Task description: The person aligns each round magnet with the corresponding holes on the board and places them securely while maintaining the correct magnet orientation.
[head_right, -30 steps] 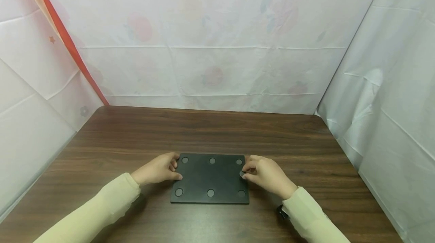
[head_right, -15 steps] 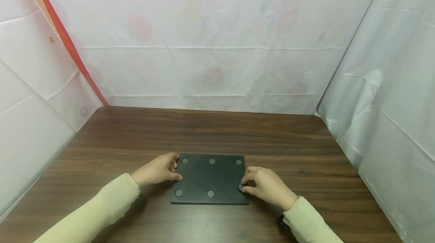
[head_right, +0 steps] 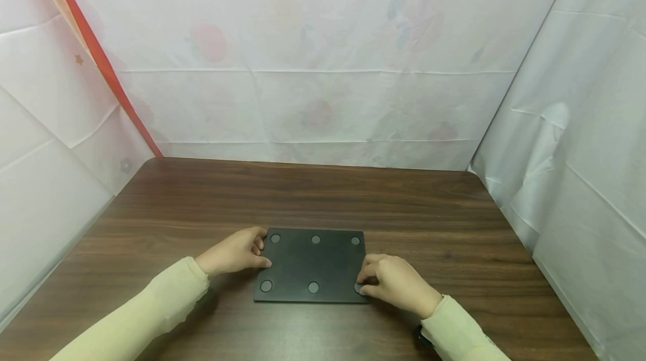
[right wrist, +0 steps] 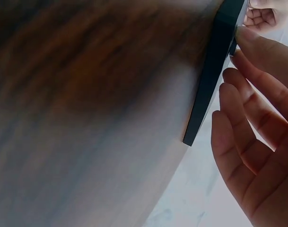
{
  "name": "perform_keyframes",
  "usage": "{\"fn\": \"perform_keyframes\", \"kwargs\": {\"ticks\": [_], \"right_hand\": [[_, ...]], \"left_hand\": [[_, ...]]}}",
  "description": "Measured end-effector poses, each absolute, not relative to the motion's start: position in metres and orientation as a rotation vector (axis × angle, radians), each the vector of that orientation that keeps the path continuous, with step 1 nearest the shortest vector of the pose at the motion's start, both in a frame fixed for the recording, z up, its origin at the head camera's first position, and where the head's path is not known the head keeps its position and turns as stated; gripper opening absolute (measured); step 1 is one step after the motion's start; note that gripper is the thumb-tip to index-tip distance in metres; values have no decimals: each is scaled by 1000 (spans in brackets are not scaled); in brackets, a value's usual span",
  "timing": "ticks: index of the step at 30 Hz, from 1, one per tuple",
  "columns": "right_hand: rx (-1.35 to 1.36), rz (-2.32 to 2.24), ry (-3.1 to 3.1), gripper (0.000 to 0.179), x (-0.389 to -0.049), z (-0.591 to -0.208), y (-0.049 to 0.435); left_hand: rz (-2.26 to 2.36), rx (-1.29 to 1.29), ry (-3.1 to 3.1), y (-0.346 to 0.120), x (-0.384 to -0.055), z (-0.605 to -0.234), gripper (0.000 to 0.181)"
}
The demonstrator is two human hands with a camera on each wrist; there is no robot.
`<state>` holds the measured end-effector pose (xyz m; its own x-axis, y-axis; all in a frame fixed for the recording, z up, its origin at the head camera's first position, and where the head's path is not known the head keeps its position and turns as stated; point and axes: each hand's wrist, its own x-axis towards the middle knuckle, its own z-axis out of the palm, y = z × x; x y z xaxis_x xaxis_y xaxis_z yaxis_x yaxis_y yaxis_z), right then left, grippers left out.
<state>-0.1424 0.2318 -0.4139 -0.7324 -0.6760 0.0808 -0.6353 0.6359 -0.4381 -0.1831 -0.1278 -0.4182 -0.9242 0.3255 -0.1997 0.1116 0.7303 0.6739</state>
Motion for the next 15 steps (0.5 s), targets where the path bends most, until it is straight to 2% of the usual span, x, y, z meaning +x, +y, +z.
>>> {"fn": "perform_keyframes", "kwargs": {"ticks": [15], "right_hand": [[-1108, -655, 2751, 12, -143, -413, 230]], "left_hand": [[997, 356, 2628, -129, -183, -418, 77]]}}
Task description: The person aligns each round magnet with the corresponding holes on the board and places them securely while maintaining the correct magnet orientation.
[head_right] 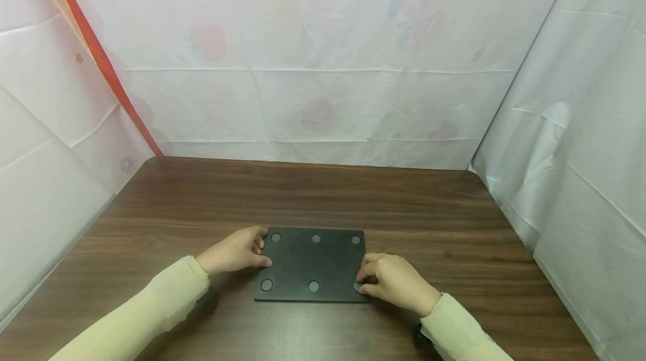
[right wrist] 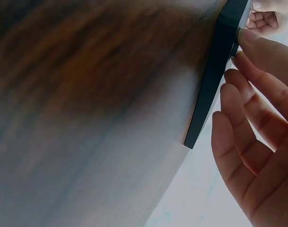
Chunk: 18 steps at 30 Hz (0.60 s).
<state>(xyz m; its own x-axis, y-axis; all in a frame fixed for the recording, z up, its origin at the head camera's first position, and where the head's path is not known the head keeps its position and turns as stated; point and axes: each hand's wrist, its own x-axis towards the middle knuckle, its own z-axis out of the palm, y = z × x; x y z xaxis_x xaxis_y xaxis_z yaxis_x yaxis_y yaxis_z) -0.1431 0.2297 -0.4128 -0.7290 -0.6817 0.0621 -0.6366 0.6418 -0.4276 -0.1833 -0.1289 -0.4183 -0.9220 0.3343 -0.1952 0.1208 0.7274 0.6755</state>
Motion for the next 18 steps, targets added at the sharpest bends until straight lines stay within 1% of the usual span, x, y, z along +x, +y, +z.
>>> {"fn": "perform_keyframes", "kwargs": {"ticks": [18], "right_hand": [[-1101, -624, 2760, 10, -143, -411, 229]], "left_hand": [[993, 354, 2626, -129, -184, -419, 77]]}}
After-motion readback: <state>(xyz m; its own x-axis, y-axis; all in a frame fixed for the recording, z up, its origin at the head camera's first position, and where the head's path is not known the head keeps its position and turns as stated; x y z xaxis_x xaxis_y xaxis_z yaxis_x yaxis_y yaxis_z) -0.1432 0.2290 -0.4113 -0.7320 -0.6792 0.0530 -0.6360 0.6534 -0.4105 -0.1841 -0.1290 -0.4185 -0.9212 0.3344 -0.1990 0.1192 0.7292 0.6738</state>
